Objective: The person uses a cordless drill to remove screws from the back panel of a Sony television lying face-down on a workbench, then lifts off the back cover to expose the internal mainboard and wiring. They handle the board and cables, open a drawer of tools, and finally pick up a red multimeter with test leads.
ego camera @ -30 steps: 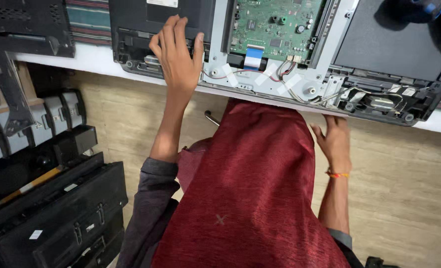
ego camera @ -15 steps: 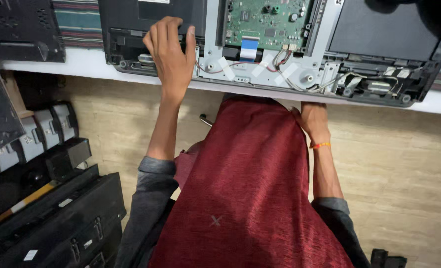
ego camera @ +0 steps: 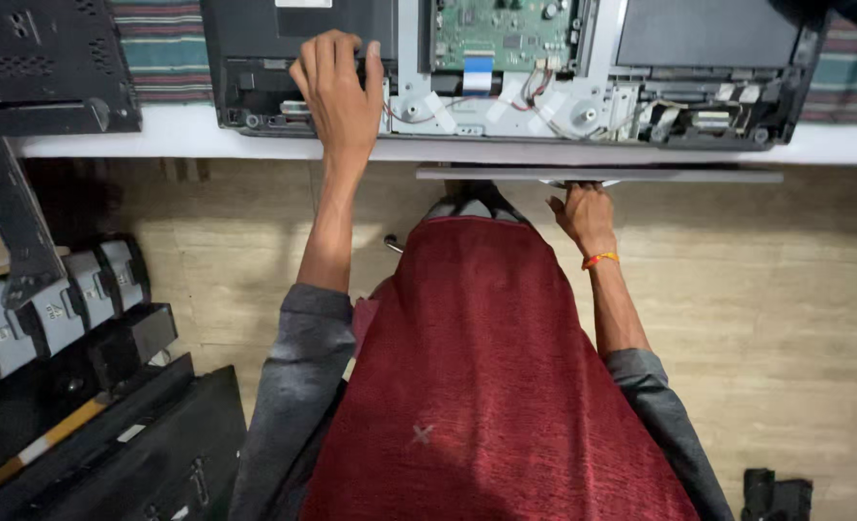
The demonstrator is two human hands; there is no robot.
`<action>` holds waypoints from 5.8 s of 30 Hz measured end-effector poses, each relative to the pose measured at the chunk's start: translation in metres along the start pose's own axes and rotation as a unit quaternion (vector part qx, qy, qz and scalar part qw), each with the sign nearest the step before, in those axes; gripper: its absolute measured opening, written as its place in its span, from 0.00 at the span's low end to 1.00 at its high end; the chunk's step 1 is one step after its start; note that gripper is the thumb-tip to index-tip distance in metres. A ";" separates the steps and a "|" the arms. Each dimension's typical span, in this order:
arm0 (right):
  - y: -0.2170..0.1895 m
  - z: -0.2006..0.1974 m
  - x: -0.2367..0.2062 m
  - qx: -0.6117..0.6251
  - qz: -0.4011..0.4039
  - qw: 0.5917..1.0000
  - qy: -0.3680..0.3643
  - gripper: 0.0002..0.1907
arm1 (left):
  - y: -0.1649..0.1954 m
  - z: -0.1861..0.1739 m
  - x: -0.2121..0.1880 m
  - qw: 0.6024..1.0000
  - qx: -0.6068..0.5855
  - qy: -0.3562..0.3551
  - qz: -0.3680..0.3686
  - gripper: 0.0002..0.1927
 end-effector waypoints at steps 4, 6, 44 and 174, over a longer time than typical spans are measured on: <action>-0.005 -0.003 -0.025 0.043 0.008 0.998 0.051 0.22 | -0.003 0.001 -0.003 0.999 -0.008 0.031 0.026 0.11; -0.004 0.005 -0.039 0.066 0.040 0.997 0.022 0.21 | -0.005 0.003 -0.008 0.998 -0.008 0.044 0.038 0.11; -0.011 0.035 -0.225 0.105 -0.126 0.966 -0.200 0.20 | 0.201 0.032 -0.388 0.893 -0.162 -0.411 0.087 0.32; 1.026 -0.479 -0.159 0.137 0.459 0.822 0.308 0.46 | 0.682 0.229 -0.219 0.934 -0.169 -0.291 -0.121 0.15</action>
Point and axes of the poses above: each hand's wrist, its own x-axis towards the middle knuckle, its own z-axis out of the palm, y = z × x, the point moved 8 cm from there along x, towards the middle knuckle, and after that the axes turned 9 degrees about x, right-handed, at the moved point
